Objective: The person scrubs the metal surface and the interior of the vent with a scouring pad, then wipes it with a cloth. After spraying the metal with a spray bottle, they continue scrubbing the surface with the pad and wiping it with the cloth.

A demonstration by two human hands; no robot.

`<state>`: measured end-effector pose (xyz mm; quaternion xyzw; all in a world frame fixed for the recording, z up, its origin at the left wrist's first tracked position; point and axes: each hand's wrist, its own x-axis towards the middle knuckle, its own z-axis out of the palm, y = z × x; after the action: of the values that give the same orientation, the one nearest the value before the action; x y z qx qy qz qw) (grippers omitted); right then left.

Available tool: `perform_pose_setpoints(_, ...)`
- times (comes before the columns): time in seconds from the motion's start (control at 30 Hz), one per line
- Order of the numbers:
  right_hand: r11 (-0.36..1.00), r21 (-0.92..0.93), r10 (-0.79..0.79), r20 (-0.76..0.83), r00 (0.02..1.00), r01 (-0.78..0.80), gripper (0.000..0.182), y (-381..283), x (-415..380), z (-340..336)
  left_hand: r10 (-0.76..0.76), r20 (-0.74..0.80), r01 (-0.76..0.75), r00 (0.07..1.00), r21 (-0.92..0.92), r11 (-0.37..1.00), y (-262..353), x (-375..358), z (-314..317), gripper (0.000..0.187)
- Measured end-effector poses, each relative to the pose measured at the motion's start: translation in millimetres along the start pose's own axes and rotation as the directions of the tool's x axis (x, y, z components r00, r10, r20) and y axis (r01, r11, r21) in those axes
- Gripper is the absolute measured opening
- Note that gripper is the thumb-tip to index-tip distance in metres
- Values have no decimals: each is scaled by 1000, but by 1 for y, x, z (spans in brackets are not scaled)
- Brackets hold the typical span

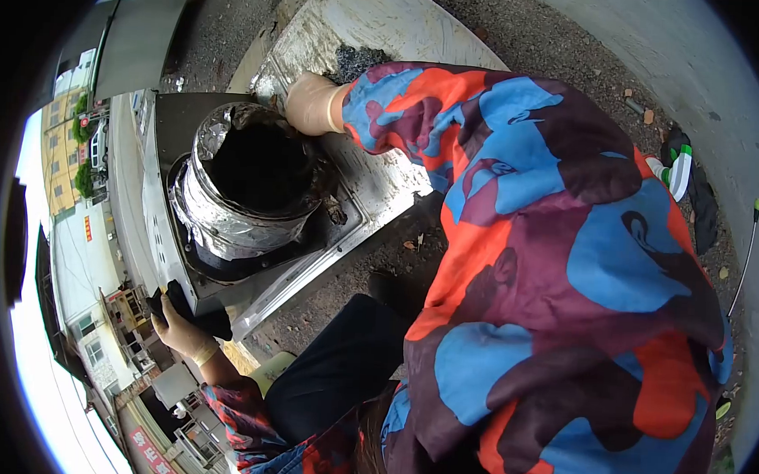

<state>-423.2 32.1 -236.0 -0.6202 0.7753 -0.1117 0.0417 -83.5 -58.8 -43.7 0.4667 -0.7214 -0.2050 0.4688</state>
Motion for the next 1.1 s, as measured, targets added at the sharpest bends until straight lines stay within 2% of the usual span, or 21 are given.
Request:
perform_pose_setpoints(0.13, 987, 125, -111, 46, 993, 104, 18, -3, -49, -20, -15, 26, 17, 1000, -92, 996, -2, 0, -1, 25)
perform_pose_setpoints(0.17, 970, 104, -217, -19, 976, 218, 20, -1, -52, -9, -4, 14, 5, 1000, -73, 997, -2, 1, -1, 25)
perform_pose_setpoints(0.27, 983, 25, -183, -42, 982, 185, 18, 1, -45, -3, 6, 25, -5, 1000, -67, 998, -5, 1, 0, 25)
perform_pose_setpoints(0.33, 991, 39, -131, -6, 991, 131, 18, 5, -21, -4, 6, 22, -5, 1000, -82, 997, 0, -1, 0, 24)
perform_pose_setpoints(0.4, 991, 132, 8, -58, 998, -1, 19, 13, 5, -8, 4, 17, -3, 1000, -83, 997, -4, 1, -1, 24)
perform_pose_setpoints(0.43, 982, 191, 13, -146, 989, 16, 19, 16, 9, -15, -7, 14, 8, 1000, -73, 997, -2, 0, 0, 23)
perform_pose_setpoints(0.47, 981, 192, 4, -155, 988, 26, 19, 17, 23, -7, -15, 11, 16, 1000, -61, 998, 0, -1, 1, 23)
perform_pose_setpoints(0.53, 979, 175, 131, -158, 979, -103, 19, 22, 50, 4, -13, 4, 13, 1000, -42, 999, 3, -3, 2, 23)
perform_pose_setpoints(0.6, 985, 163, 88, -180, 980, -58, 19, 22, 42, 9, -31, 25, 33, 999, -83, 996, -1, -2, 0, 23)
perform_pose_setpoints(0.67, 975, 211, -56, -87, 995, 73, 18, 23, 22, 4, -30, 15, 31, 999, -80, 996, 1, -3, 2, 22)
perform_pose_setpoints(0.73, 960, 269, -100, 60, 993, 80, 17, 15, -7, -14, -37, 31, 40, 999, -130, 991, -1, -2, 1, 21)
perform_pose_setpoints(0.77, 983, 176, -74, 125, 989, 51, 18, 11, -12, -21, -41, 24, 44, 999, -132, 990, 0, -2, 1, 21)
perform_pose_setpoints(0.87, 988, 153, -39, 124, 992, 20, 18, 13, 7, -13, -51, 6, 51, 999, -88, 995, 1, -4, 0, 21)
perform_pose_setpoints(0.9, 980, 196, -34, 12, 999, 31, 18, 16, 24, -1, -45, -1, 45, 999, -90, 995, 0, -3, 1, 22)
perform_pose_setpoints(0.93, 986, 150, -68, -71, 995, 78, 17, 22, 38, -1, -37, -12, 36, 999, -96, 995, 0, -3, 2, 22)
perform_pose_setpoints(1.0, 989, 132, 73, -90, 993, -61, 15, 28, 75, 7, -35, -11, 34, 999, -65, 997, 1, -4, 1, 22)
perform_pose_setpoints(1.1, 991, 77, 127, -196, 972, -114, 13, 26, 85, 11, -27, -16, 27, 999, -25, 999, -3, -1, -3, 23)
